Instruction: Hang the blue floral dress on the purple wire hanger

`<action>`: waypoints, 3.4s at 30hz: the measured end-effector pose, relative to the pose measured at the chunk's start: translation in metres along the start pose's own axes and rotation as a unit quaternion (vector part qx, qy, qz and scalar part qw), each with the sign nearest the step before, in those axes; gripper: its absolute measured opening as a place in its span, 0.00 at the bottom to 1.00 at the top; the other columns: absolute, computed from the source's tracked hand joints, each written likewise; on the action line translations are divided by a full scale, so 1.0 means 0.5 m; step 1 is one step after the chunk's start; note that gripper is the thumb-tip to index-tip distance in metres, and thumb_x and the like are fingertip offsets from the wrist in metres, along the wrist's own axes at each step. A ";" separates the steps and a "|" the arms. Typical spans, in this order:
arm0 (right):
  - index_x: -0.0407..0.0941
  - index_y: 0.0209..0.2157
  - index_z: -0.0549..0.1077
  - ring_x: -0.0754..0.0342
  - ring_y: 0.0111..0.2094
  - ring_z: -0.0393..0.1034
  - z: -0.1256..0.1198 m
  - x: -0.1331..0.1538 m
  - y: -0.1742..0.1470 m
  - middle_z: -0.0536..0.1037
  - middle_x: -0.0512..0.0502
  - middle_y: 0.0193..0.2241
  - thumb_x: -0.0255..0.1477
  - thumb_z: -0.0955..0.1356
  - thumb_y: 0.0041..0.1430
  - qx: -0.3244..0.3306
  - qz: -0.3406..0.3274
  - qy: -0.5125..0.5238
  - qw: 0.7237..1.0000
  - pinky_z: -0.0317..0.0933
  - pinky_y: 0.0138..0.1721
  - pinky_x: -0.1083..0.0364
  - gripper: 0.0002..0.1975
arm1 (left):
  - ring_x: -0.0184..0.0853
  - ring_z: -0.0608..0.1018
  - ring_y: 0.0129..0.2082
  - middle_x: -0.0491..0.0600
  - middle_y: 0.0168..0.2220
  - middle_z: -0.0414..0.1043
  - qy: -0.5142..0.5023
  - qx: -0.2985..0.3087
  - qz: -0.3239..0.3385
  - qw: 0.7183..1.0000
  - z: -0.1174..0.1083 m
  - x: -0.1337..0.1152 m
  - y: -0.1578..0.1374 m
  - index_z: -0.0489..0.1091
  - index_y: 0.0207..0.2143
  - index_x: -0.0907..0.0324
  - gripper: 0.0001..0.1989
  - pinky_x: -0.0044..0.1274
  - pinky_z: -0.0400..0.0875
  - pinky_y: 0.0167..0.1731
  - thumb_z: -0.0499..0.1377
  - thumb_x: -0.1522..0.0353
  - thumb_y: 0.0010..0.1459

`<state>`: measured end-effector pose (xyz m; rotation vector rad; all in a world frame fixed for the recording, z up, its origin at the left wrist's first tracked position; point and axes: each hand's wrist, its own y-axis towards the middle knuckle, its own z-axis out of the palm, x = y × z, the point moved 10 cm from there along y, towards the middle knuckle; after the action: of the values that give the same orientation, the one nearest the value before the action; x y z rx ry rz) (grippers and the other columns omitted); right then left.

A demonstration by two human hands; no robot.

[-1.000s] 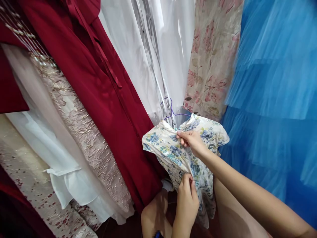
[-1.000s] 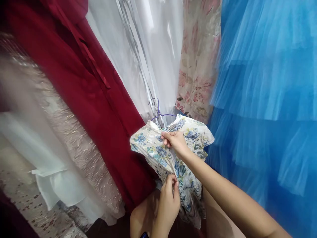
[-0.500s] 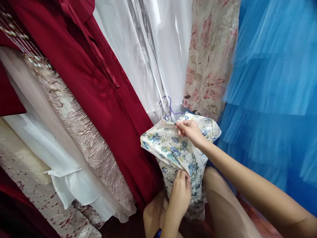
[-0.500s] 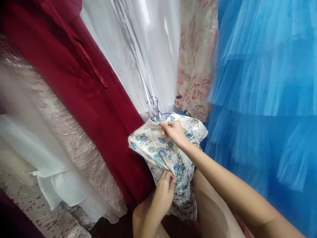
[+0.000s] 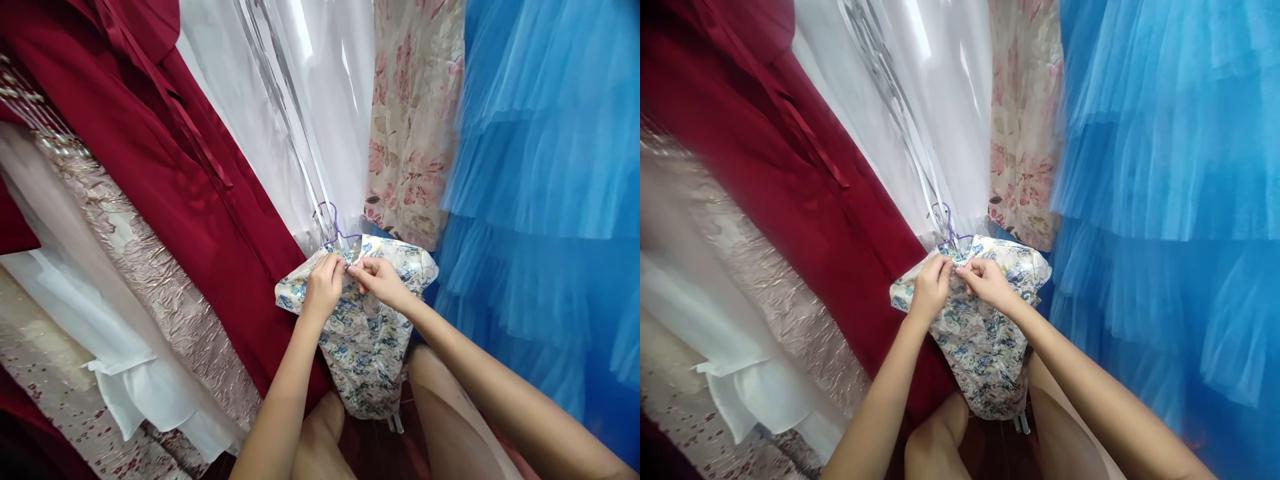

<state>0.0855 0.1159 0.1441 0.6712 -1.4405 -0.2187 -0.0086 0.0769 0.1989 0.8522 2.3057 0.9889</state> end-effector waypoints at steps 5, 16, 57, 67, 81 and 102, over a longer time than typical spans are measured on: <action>0.45 0.19 0.63 0.58 0.18 0.61 0.001 -0.048 0.008 0.68 0.53 0.14 0.43 0.66 0.61 -0.031 -0.052 -0.118 0.991 0.54 0.23 0.58 0.22 | 0.32 0.71 0.29 0.45 0.28 0.67 0.014 -0.082 -0.051 0.995 -0.050 0.015 0.028 0.65 0.33 0.59 0.10 0.21 0.63 0.33 0.50 0.67 0.67; 0.42 0.26 0.71 0.60 0.14 0.60 0.017 -0.196 -0.162 0.72 0.54 0.13 0.42 0.70 0.57 0.166 0.166 0.044 0.971 0.53 0.19 0.60 0.16 | 0.36 0.70 0.31 0.47 0.30 0.67 0.117 -0.149 -0.251 0.949 -0.171 0.341 -0.140 0.63 0.34 0.58 0.09 0.25 0.61 0.35 0.47 0.66 0.66; 0.42 0.46 0.73 0.37 0.52 0.71 0.114 -0.119 -0.396 0.79 0.34 0.44 0.48 0.70 0.45 0.201 0.365 0.448 0.791 0.58 0.57 0.41 0.31 | 0.39 0.72 0.43 0.53 0.40 0.72 -0.409 0.282 -0.334 0.801 0.181 -0.074 -0.394 0.72 0.44 0.59 0.27 0.29 0.66 0.48 0.46 0.49 0.65; 0.42 0.41 0.76 0.44 0.33 0.77 -0.010 -0.074 -0.357 0.81 0.35 0.36 0.34 0.77 0.30 0.186 0.381 0.358 0.832 0.68 0.38 0.50 0.29 | 0.41 0.69 0.47 0.53 0.43 0.68 -0.499 0.256 -0.301 0.771 0.151 -0.137 -0.452 0.74 0.33 0.61 0.13 0.30 0.61 0.53 0.65 0.59 0.52; 0.43 0.36 0.76 0.48 0.31 0.73 -0.136 -0.036 -0.217 0.77 0.41 0.30 0.39 0.74 0.48 0.134 0.248 0.004 0.959 0.64 0.33 0.52 0.16 | 0.41 0.70 0.40 0.49 0.33 0.70 -0.001 0.321 -0.182 0.929 0.084 0.075 -0.458 0.68 0.28 0.58 0.03 0.30 0.63 0.45 0.56 0.73 0.52; 0.39 0.61 0.66 0.46 0.36 0.74 -0.084 -0.157 -0.035 0.80 0.40 0.41 0.29 0.70 0.51 0.148 0.117 -0.351 0.917 0.65 0.40 0.52 0.34 | 0.41 0.73 0.55 0.50 0.56 0.71 0.042 0.082 -0.206 0.974 -0.073 0.310 -0.114 0.72 0.49 0.57 0.19 0.29 0.66 0.52 0.46 0.71 0.62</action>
<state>0.1187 0.1553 0.0695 0.6859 -2.2641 -0.0481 -0.1581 0.1381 0.1492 0.3671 2.5208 0.6694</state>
